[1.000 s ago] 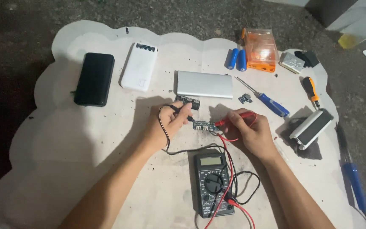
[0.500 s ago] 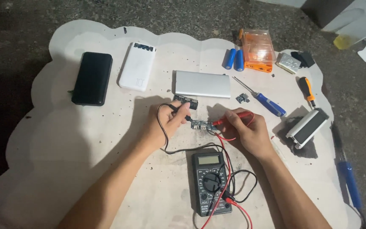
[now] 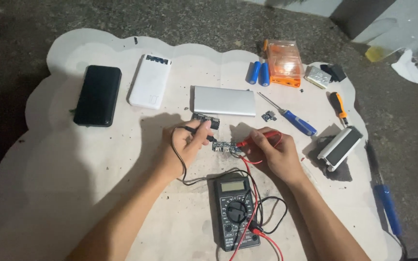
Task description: Testing a small circuit board using a digital multimeter to check for connectivity or voltage at various points.
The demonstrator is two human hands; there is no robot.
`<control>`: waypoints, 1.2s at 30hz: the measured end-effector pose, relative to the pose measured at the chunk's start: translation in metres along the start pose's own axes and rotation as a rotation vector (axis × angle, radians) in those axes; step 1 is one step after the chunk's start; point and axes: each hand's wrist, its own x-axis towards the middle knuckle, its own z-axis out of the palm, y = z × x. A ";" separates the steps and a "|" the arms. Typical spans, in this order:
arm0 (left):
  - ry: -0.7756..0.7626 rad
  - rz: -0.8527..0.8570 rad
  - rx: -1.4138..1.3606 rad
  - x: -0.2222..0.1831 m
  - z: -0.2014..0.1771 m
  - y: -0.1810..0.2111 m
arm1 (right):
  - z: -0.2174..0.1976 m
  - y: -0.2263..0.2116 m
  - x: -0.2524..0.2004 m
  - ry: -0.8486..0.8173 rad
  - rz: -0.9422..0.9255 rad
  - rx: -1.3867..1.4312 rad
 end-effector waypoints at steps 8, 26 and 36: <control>-0.061 0.085 0.080 -0.002 0.001 -0.003 | 0.000 0.000 -0.002 -0.004 -0.041 -0.090; -0.073 0.019 0.063 -0.001 0.007 -0.005 | -0.003 -0.002 -0.001 -0.028 0.004 0.007; -0.068 -0.033 0.018 0.000 0.012 -0.012 | -0.005 0.001 0.001 -0.040 -0.027 0.058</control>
